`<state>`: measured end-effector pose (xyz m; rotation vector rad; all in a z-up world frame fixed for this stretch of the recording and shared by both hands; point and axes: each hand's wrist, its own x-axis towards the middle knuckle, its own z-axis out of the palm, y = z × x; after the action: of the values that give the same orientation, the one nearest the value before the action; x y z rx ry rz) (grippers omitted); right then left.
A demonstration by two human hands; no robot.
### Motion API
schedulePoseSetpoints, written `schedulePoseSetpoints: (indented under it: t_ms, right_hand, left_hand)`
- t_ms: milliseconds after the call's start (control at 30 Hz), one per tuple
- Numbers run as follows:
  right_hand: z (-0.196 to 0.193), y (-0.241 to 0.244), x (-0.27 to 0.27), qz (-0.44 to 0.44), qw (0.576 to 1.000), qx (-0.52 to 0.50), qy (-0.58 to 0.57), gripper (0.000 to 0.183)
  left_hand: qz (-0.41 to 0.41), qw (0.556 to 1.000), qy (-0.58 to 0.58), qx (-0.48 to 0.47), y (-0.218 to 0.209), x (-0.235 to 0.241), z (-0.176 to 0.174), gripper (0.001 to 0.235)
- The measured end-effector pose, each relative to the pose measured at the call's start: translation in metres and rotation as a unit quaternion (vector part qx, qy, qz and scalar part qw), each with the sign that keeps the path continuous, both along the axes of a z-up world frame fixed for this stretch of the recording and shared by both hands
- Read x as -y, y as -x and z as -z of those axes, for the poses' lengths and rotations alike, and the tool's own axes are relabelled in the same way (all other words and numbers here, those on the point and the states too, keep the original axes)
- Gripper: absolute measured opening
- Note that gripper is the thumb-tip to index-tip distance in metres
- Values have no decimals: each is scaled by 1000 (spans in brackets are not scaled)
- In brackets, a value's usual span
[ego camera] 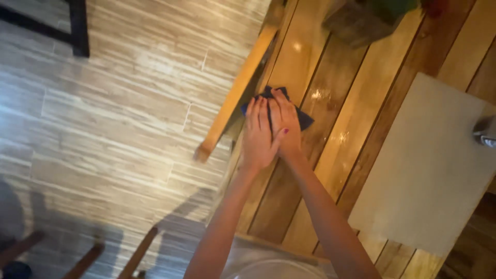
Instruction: Cleaning a wooden table with a spray bottle and cloth and arranging placemats.
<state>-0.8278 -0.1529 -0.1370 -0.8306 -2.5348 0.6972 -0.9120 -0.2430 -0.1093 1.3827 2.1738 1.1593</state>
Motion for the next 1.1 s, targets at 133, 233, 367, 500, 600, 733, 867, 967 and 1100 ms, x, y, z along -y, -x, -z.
schedulePoseSetpoints:
  t_ms: [133, 233, 367, 500, 600, 733, 867, 967, 1100]
  right_hand:
    - [-7, 20, -43, 22, 1000, -7, -16, 46]
    - [0, 28, -75, 40, 998, 15, -36, 45]
    - [-1, 40, -117, 50, 998, 17, -32, 44]
    - [3, 49, -147, 62, 997, 11, -47, 41]
    - [3, 53, -158, 70, 997, 5, -32, 38]
    - [3, 54, -158, 76, 996, 11, -49, 35]
    - [-7, 54, -147, 77, 996, 31, -25, 41]
    - [-12, 48, -129, 81, 996, 23, -20, 42]
    - [-7, 31, -103, 59, 998, 0, -12, 49]
  left_hand:
    - [21, 999, -40, 23, 19, -50, 7, 86]
    - [37, 999, -12, 30, 31, -85, -2, 87]
    - [26, 999, -8, 39, 41, -129, -5, 87]
    - [35, 997, 7, 65, 50, -159, -8, 89]
    - [29, 996, 23, 82, 53, -171, -12, 89]
    - [34, 997, -1, 69, 51, -167, 0, 88]
    - [30, 997, 6, 69, 52, -161, -6, 84]
    - [29, 997, 8, 65, 47, -147, -14, 82]
    - [43, 998, 19, 44, 35, -118, -12, 82]
